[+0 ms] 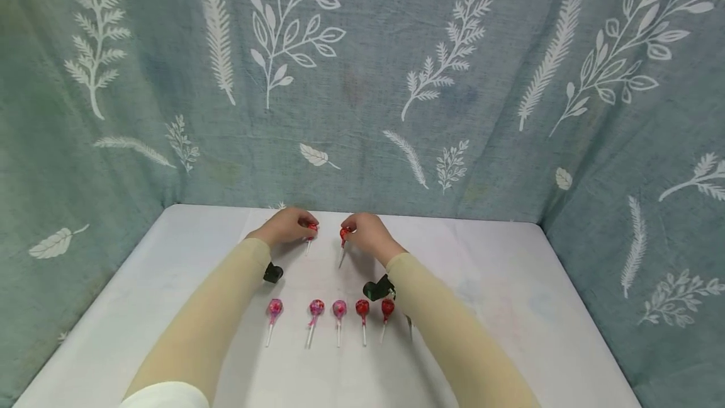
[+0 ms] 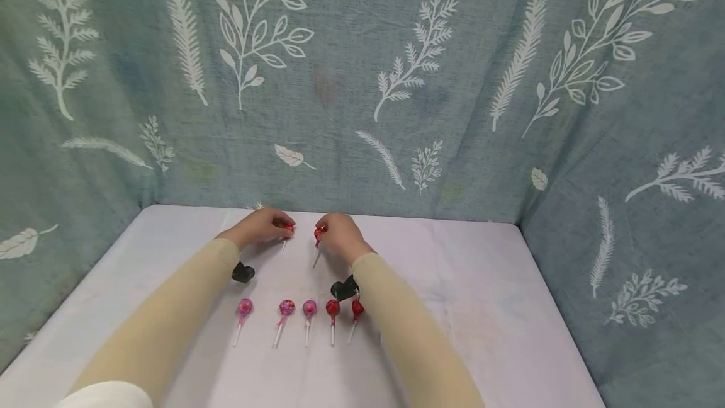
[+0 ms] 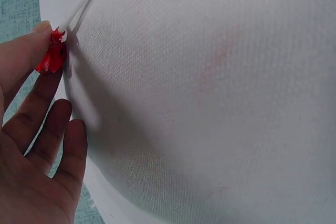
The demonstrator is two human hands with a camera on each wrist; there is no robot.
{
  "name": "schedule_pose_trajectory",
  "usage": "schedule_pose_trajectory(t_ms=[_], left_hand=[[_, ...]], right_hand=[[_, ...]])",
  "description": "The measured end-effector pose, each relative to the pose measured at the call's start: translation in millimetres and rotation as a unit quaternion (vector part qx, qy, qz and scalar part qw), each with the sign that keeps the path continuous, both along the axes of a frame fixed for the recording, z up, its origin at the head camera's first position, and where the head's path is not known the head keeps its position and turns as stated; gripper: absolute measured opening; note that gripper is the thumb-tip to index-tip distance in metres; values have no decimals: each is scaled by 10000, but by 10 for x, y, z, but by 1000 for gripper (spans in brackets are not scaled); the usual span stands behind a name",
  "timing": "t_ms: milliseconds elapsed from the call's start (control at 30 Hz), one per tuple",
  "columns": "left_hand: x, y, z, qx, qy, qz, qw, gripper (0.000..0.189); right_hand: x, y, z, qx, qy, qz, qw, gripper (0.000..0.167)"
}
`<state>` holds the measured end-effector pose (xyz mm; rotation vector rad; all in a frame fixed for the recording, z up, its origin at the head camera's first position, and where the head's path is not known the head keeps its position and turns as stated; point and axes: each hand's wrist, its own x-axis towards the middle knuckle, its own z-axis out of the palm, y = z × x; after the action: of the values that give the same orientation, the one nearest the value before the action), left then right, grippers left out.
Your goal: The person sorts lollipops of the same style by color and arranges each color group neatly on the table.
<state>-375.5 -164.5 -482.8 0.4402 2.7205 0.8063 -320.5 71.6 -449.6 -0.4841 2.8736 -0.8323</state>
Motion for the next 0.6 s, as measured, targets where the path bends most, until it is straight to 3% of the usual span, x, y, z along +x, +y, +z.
schedule_pose_trajectory(t_ms=[200,433,600], left_hand=[[71,3,-32,105,-78,147,9998,35],[97,18,56,16,-73,168,9998,34],[80,46,96,2,4,13,10000,34]], right_hand=[[-77,3,-77,-55,-211,-207,9995,24],[-198,-81,-106,19,-402,-266,9988,25],[-269,-145,-137,25,-332,-288,9990,23]])
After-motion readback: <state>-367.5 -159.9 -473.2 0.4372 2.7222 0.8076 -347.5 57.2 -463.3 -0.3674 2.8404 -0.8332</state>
